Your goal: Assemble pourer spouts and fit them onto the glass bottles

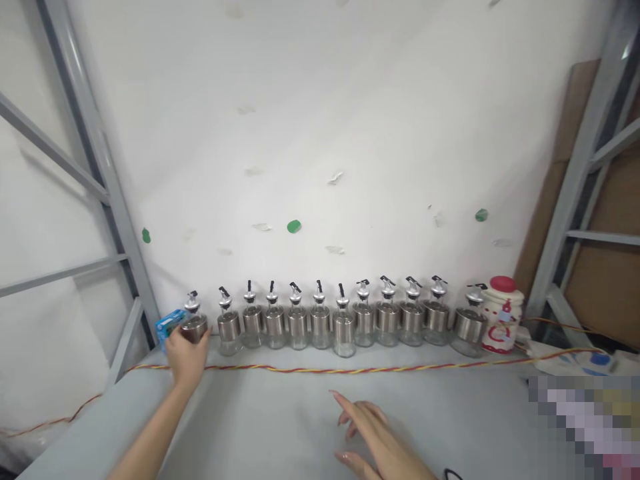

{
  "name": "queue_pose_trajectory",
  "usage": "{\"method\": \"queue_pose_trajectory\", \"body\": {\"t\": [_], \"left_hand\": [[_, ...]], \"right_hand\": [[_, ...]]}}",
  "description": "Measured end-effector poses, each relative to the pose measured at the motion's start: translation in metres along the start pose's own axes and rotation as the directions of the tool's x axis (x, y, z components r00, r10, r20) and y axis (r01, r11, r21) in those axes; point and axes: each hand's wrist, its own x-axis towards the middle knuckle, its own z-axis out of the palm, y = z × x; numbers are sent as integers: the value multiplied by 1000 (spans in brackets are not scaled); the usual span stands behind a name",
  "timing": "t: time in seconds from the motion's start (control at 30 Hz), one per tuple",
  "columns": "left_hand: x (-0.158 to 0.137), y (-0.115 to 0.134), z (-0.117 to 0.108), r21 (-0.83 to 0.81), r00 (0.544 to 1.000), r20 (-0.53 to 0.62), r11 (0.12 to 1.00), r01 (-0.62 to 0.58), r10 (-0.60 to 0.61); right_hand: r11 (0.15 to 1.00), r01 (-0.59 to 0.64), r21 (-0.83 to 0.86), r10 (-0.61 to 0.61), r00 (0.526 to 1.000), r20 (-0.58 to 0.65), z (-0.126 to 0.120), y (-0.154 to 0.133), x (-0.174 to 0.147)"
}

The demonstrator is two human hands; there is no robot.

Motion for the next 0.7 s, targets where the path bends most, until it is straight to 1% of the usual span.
{"method": "queue_pose_trajectory", "body": {"t": [0.07,0.1,0.13,0.17,0.2,0.23,0.27,0.33,0.37,0.4,0.43,0.47,0.5,0.6,0.63,0.7], "left_hand": [[-14,13,-14,-1,991,-118,999,-55,54],[-22,22,-21,-25,967,-196,985,-172,164],[-32,33,-27,-33,929,-242,954,-296,280],[-43,44,-33,-36,881,-256,907,-419,397],[-56,56,-37,-43,831,-236,848,-528,505],[-70,68,-40,-53,770,-192,776,-628,609],[-84,78,-42,-64,696,-131,694,-717,706],[-112,92,-43,-63,523,-54,519,-852,851],[-125,96,-42,-75,410,-22,408,-910,912],[-136,98,-42,-93,296,6,295,-951,955],[-145,98,-41,-108,218,21,219,-970,976],[-152,97,-40,-121,160,37,164,-979,986],[-157,95,-40,-129,120,37,124,-984,992],[-164,92,-40,-129,36,6,36,-991,999],[-164,91,-40,-127,9,-7,8,-992,1000],[-165,92,-40,-123,-41,-22,-44,-991,999]], "right_hand": [[999,-5,54,5,1000,-16,0,0,0],[995,-12,98,15,999,-29,1,0,0],[987,-29,157,36,998,-44,1,0,0],[971,-53,232,68,996,-58,2,1,1],[942,-78,325,105,992,-65,3,3,2],[896,-93,433,135,989,-66,3,5,3],[832,-98,546,151,987,-54,2,8,5],[678,-77,731,135,991,-21,-2,13,9],[612,-69,788,118,993,-4,-6,14,11],[570,-77,818,111,994,16,-10,15,12],[558,-105,823,120,992,45,-15,14,13],[577,-146,804,147,986,73,-19,13,13],[620,-189,761,183,979,93,-23,10,13],[791,-278,544,260,959,113,-26,0,12],[829,-291,477,266,956,122,-24,-2,11],[858,-317,404,273,948,164,-19,-4,9]]}}
